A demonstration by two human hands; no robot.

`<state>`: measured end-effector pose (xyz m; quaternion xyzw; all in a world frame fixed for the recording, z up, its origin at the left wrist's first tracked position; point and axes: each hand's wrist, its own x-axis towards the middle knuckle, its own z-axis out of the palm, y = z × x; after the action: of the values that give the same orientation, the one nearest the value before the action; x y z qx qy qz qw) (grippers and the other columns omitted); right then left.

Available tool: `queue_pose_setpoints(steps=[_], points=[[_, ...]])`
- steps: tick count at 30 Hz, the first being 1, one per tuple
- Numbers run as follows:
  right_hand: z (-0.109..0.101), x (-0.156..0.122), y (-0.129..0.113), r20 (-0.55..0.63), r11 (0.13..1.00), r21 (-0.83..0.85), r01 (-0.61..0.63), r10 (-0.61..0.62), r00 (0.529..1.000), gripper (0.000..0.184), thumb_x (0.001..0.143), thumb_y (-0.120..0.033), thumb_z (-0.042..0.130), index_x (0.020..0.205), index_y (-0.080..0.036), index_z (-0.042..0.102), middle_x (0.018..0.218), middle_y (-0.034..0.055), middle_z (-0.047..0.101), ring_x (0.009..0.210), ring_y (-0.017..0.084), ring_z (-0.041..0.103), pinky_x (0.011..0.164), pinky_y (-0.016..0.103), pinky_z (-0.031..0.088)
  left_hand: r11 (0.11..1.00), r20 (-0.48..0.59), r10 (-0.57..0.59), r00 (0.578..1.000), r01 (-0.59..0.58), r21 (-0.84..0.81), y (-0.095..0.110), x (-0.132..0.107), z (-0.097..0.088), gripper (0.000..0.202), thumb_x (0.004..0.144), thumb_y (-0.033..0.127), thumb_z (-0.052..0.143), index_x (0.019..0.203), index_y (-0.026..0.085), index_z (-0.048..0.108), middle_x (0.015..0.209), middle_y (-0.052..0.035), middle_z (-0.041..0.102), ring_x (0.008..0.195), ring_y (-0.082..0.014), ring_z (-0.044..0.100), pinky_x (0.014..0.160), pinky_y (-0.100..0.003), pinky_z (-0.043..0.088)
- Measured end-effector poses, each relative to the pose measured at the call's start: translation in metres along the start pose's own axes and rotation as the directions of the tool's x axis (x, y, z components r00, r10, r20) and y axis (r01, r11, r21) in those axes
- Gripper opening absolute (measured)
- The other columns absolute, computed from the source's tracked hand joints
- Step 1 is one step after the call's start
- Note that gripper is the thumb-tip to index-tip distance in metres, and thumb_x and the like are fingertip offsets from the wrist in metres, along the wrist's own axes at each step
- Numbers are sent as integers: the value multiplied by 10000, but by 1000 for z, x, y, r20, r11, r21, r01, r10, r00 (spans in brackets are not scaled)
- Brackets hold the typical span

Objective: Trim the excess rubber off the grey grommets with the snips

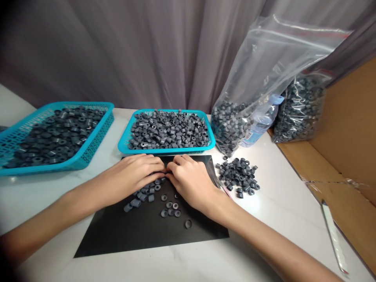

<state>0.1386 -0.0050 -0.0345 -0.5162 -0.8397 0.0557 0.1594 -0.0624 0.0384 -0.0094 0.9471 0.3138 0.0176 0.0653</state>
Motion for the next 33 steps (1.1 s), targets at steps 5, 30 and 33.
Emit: queue_pose_setpoints(steps=[5,30,33], points=[[2,0,6,-9,1000,15,-7,7,1000,56,972,-224,635,975,-233,690,993,5,701,949,178,642,673,291,376,987,-2,-53,999,52,-153,-1,0,-8,158,1022,261,527,993,234,680,993,11,718,981,-203,676,834,-316,447],[-14,-3,27,-37,997,-80,-7,4,999,213,1023,-189,517,986,-206,727,962,47,702,926,208,590,728,319,371,811,-152,-192,970,70,-580,6,19,20,128,936,315,648,914,242,750,1081,-4,755,1058,-210,678,985,-329,482],[-13,-5,26,-18,996,-93,17,-19,1000,213,1028,-179,509,1001,-205,719,961,40,704,938,208,587,712,320,366,795,-92,-219,971,122,-595,4,20,21,125,929,306,654,938,241,760,1033,2,768,991,-203,698,918,-314,506]])
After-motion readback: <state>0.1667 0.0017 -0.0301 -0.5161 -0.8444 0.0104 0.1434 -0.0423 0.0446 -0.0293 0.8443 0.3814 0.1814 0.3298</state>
